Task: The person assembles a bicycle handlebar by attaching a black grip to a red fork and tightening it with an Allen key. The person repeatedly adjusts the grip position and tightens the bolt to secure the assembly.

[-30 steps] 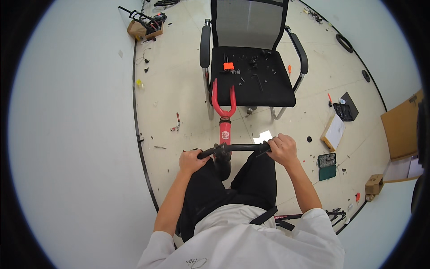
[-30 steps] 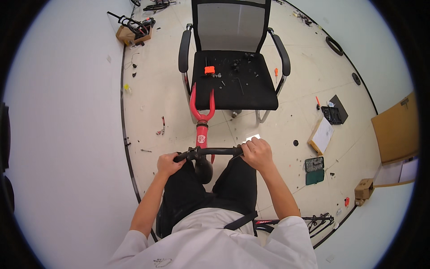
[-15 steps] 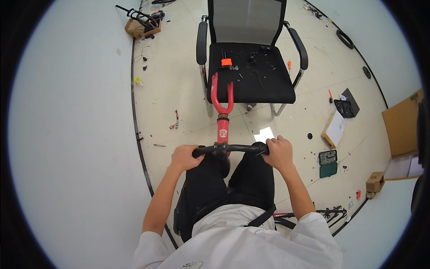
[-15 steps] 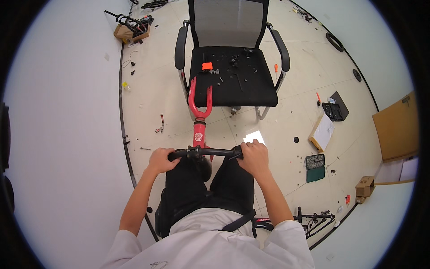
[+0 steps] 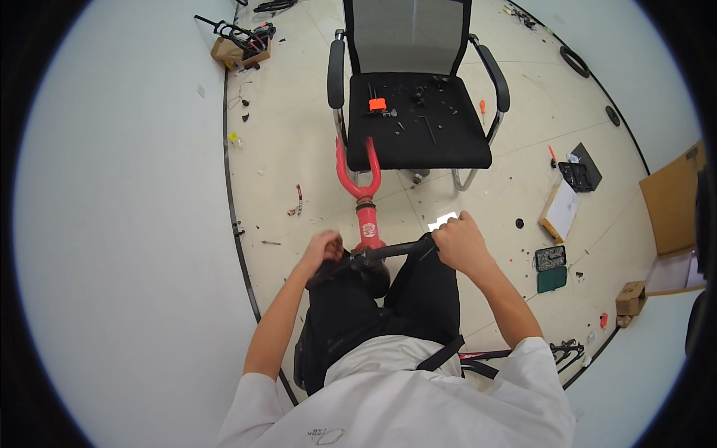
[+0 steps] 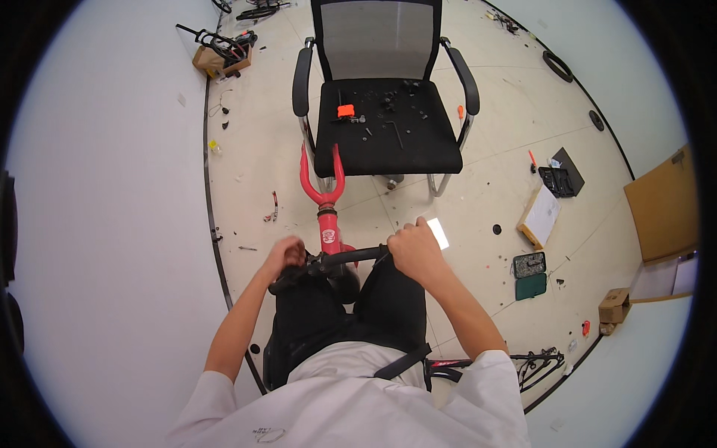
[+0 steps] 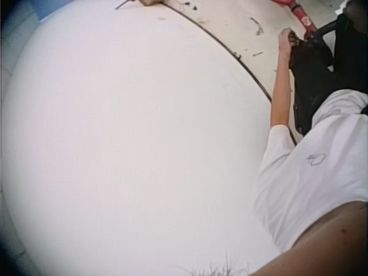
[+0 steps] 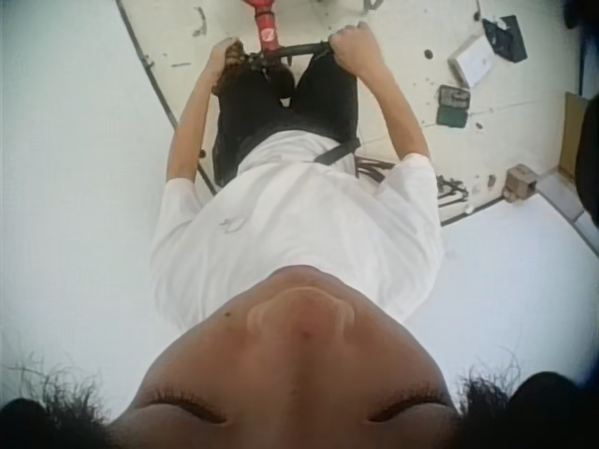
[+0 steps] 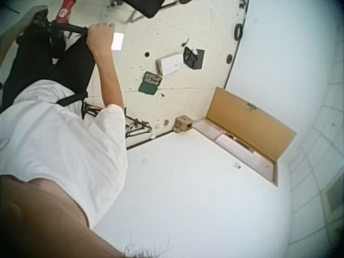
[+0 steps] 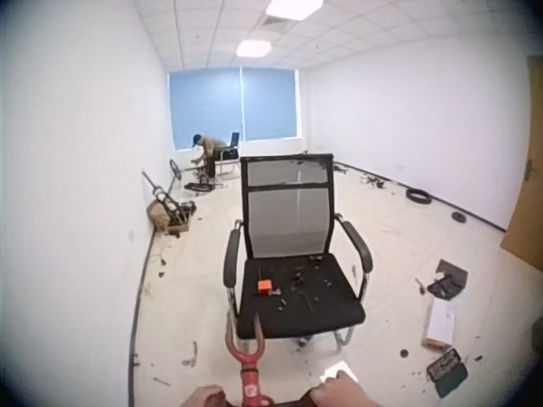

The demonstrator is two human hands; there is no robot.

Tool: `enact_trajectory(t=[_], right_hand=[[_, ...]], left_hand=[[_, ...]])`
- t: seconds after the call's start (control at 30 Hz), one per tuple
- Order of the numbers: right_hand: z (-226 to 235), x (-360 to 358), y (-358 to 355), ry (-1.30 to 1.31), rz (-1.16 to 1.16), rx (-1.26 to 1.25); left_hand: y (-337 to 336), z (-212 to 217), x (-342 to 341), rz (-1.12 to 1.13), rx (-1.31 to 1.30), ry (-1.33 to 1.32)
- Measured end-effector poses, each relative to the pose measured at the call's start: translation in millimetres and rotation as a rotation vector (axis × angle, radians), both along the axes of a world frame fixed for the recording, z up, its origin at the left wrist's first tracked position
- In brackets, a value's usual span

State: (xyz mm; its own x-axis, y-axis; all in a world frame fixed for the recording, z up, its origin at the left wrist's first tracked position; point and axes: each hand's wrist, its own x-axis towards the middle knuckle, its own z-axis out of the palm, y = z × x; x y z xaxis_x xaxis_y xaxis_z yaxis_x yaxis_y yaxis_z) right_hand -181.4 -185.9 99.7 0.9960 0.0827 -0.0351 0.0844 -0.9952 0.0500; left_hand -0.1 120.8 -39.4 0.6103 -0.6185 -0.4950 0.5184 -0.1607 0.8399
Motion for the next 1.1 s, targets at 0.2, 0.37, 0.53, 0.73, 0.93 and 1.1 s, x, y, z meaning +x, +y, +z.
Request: enact_trajectory(t=[0.2,0.37,0.53,0.73,0.93,1.1], right_hand=[[-2,-2,20,-0.013,0.019,0.007],[-12,-20,19,0.012,-0.03,0.092],[-65,-35,17,-0.078,-0.101,0.292],[-102,-69,26,-0.039,-0.205,0.45],[-89,-59,18,-0.093,-0.207,0.38],[-72,-55,2,-0.123,-0.238,0.295]], left_hand=[[-84,17,72,0.184,0.338,-0.327],[-118,-22,65,0.265,0.182,-0.247],[-104,-62,73,0.382,0.073,-0.208],[-107,-6,35,0.291,-0.011,0.053],[-64,46,42,-0.081,0.483,-0.36],[-1,95,-17,-0.278,0.63,-0.829]])
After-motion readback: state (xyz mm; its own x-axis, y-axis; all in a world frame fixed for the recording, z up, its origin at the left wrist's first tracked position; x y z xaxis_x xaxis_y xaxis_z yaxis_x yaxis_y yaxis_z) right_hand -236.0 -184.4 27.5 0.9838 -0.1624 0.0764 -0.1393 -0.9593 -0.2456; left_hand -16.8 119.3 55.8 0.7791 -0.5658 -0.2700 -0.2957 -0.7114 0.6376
